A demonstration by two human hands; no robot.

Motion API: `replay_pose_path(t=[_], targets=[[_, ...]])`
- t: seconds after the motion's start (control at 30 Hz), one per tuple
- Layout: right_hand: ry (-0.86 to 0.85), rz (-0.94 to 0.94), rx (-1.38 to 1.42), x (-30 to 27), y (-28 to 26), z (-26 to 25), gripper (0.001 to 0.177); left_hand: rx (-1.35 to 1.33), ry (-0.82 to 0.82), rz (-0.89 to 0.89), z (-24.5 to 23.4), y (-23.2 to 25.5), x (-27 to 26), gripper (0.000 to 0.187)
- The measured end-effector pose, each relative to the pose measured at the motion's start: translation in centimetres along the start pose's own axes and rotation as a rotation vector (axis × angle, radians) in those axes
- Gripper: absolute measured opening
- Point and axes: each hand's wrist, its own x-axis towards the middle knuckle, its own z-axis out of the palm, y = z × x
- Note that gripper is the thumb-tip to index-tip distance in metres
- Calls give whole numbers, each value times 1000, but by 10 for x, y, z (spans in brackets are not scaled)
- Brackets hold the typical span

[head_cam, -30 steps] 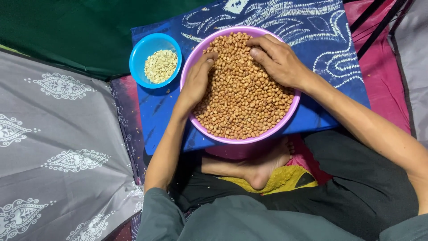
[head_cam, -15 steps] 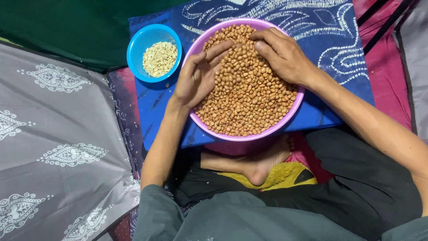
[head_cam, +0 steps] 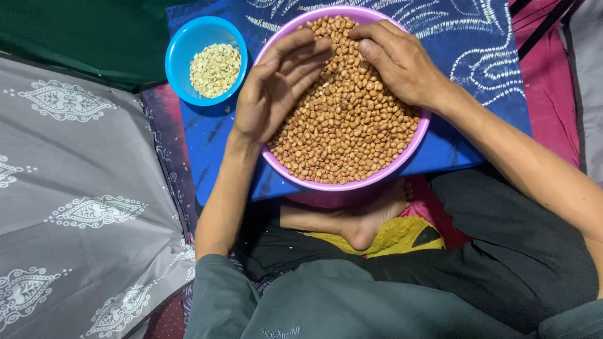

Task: Manually sorting nuts by picking out specific ones from a large pink bowl and placing them into a smaller blue bowl.

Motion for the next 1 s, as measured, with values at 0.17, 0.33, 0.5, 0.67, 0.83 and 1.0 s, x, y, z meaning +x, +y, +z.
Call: replay_pose_path(t=[0.17, 0.33, 0.5, 0.67, 0.83, 1.0], targets=[[5, -3, 32, 1, -8, -4, 39, 562, 260, 71, 9, 14, -2, 25], [-3, 16, 57, 1, -10, -3, 36, 1081, 288, 139, 11, 23, -7, 17], [-1, 14, 35, 0, -11, -4, 36, 1385, 129, 97, 20, 21, -7, 12], [1, 5, 15, 0, -11, -4, 37, 1407, 49, 110, 15, 9, -3, 21], [4, -11, -13, 0, -6, -2, 37, 1450, 25, 108, 9, 5, 1, 23], [-2, -14, -25, 0, -5, -2, 39, 1436, 39, 130, 6, 3, 3, 13]])
